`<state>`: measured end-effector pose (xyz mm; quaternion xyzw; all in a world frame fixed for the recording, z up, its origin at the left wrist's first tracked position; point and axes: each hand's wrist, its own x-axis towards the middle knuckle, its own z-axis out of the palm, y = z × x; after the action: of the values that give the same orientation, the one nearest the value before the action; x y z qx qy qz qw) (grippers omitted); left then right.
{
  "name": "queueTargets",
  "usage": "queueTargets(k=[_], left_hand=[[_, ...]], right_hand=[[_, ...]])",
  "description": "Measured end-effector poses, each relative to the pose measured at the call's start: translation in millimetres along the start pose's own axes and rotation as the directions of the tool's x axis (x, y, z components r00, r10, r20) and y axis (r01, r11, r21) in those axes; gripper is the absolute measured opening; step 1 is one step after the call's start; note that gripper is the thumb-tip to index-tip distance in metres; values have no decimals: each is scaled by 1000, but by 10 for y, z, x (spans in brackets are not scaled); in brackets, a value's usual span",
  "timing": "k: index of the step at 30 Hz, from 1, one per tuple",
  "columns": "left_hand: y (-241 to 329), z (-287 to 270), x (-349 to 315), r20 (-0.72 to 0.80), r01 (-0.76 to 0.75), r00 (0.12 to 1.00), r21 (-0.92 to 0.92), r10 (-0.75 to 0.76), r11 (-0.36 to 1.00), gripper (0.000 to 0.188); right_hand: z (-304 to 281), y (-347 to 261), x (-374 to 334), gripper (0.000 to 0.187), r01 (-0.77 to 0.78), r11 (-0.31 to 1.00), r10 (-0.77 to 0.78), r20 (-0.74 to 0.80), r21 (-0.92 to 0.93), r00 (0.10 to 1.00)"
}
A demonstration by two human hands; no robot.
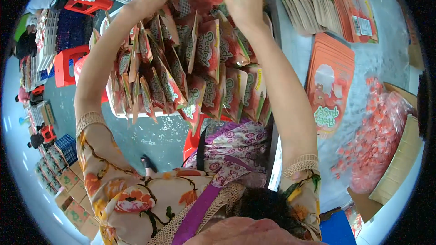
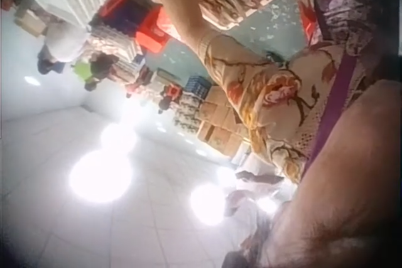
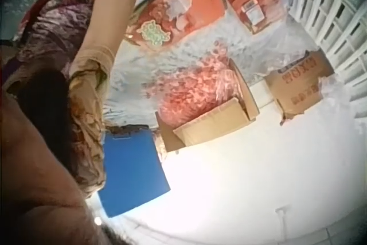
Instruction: Packing small red candies into individual plastic pouches at a factory workstation.
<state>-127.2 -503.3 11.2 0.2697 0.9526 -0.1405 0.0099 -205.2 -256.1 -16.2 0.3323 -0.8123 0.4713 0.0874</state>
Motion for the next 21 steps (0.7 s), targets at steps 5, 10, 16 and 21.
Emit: queueTargets(k=[5,10,16,21], left_hand=[[153,78,24,-58,82,995,-72,-86,994,32],[347,175,207,-193,50,974,-339,-121,940,52],[1386,-692,833,-416,-128,902,-511,-114,850,39],[2578,-1089,1180,-581,-583,767,-450,274,677,38]], right_hand=[[757,206,-112,17,-142,952,275,563,-270,780],[-4,-173,-372,50,-149,983,120,239,107,964],[-2368,-253,-2135,21,-365,926,375,-336,96,864],[-4090,158,-3917,23,-750,496,336,-700,-437,630]])
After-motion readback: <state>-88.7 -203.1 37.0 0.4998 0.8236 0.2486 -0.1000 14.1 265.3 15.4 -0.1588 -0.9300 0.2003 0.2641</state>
